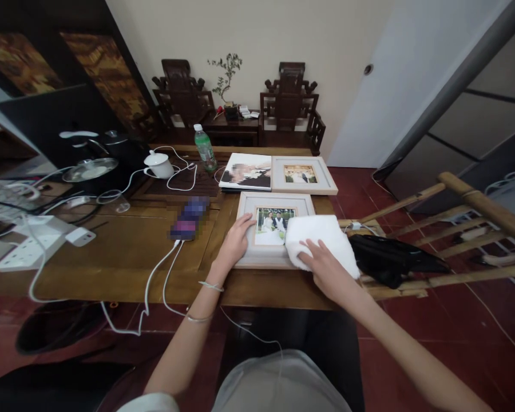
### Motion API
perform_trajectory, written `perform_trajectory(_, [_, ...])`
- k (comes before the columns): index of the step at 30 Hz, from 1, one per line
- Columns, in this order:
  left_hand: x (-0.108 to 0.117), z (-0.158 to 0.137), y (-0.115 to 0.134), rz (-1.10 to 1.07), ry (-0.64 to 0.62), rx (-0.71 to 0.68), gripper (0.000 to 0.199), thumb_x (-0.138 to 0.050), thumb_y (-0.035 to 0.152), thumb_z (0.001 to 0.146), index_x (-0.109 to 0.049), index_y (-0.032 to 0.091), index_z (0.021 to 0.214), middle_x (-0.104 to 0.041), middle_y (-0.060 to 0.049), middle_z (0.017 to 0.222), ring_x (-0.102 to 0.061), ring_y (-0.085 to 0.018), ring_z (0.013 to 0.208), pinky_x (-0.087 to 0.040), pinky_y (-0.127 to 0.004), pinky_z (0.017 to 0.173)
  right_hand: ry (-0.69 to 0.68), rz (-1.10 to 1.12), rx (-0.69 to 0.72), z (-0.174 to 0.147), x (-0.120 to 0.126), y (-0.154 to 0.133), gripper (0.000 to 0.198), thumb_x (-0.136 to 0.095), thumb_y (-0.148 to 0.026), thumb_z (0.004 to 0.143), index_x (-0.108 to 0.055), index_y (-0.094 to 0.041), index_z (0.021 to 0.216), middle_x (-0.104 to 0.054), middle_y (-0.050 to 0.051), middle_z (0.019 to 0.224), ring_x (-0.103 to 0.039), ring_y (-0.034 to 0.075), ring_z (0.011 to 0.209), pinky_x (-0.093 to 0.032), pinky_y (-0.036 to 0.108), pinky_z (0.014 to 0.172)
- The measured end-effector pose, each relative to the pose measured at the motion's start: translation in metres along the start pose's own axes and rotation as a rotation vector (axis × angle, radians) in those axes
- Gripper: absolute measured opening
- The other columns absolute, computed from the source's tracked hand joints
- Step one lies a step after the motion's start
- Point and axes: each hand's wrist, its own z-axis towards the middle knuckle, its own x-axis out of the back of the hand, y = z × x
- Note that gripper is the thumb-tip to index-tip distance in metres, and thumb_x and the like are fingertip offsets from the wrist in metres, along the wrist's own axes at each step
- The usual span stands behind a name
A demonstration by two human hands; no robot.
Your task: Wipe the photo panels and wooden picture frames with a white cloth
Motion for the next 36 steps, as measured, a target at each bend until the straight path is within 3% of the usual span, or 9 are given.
perform_trajectory(3, [0.0, -0.001, 0.003, 0.022, -0.01, 0.0, 0.048, -0.035, 0.002, 0.083, -0.054, 0.014, 0.125, -0.048, -0.013, 0.14, -0.038, -0.022, 0.135, -0.031, -0.045, 0.114, -0.065, 0.079, -0.019, -0.015, 0.011, -0.016, 0.067, -0.035, 0.009, 0.061, -0.055, -0.01, 0.121, -0.051, 0.02, 0.134, -0.041, 0.029, 0.131, -0.031, 0.05, 0.109])
perform_trajectory(6, [-0.001, -0.001, 0.005, 0.066, 0.003, 0.001, 0.04, -0.035, 0.011, 0.09, -0.052, 0.012, 0.127, -0.043, -0.015, 0.144, -0.029, -0.024, 0.14, -0.027, -0.047, 0.115, -0.04, 0.112, -0.06, -0.008, 0.009, -0.016, 0.067, -0.034, 0.008, 0.062, -0.053, -0.012, 0.123, -0.051, 0.019, 0.134, -0.04, 0.027, 0.132, -0.034, 0.05, 0.107])
perform_trajectory(14, [-0.002, 0.002, 0.0, 0.179, -0.042, 0.022, 0.04, -0.04, 0.025, 0.094, -0.05, 0.009, 0.129, -0.045, -0.018, 0.141, -0.029, -0.028, 0.14, -0.028, -0.048, 0.114, 0.148, 0.03, -0.153, 0.057, -0.019, 0.022, 0.061, -0.04, 0.006, 0.064, -0.053, -0.006, 0.123, -0.052, 0.024, 0.131, -0.039, 0.031, 0.132, -0.027, 0.05, 0.11])
perform_trajectory(19, [-0.001, 0.005, -0.004, 0.176, -0.073, 0.011, 0.038, -0.043, 0.027, 0.093, -0.053, 0.012, 0.127, -0.045, -0.016, 0.142, -0.028, -0.029, 0.14, -0.028, -0.05, 0.114, 0.267, -0.02, -0.204, 0.1, -0.017, 0.052, 0.062, -0.041, 0.006, 0.067, -0.053, -0.01, 0.125, -0.045, 0.019, 0.142, -0.031, 0.033, 0.136, -0.026, 0.051, 0.109])
perform_trajectory(23, [0.0, 0.006, -0.004, 0.178, -0.093, 0.009, 0.04, -0.044, 0.028, 0.093, -0.053, 0.01, 0.127, -0.044, -0.018, 0.142, -0.027, -0.029, 0.141, -0.028, -0.049, 0.114, 0.228, -0.133, -0.138, 0.118, -0.022, 0.066, 0.063, -0.037, 0.01, 0.069, -0.054, -0.013, 0.125, -0.041, 0.013, 0.147, -0.028, 0.035, 0.136, -0.022, 0.056, 0.107])
perform_trajectory(29, [-0.004, 0.006, 0.0, 0.179, -0.038, 0.048, 0.038, -0.039, 0.027, 0.095, -0.054, 0.01, 0.126, -0.047, -0.018, 0.14, -0.031, -0.027, 0.139, -0.029, -0.047, 0.114, 0.076, -0.161, -0.048, 0.098, -0.022, 0.051, 0.064, -0.038, 0.011, 0.068, -0.055, -0.014, 0.124, -0.044, 0.012, 0.145, -0.03, 0.035, 0.133, -0.02, 0.056, 0.107])
perform_trajectory(36, [-0.002, 0.007, 0.013, 0.218, -0.119, 0.197, 0.035, -0.039, 0.023, 0.095, -0.054, 0.018, 0.126, -0.045, -0.015, 0.143, -0.028, -0.028, 0.14, -0.037, -0.06, 0.102, -0.142, 0.013, -0.015, 0.035, 0.016, 0.0, 0.064, -0.038, 0.009, 0.065, -0.055, -0.013, 0.123, -0.057, 0.016, 0.128, -0.041, 0.032, 0.125, -0.03, 0.049, 0.103])
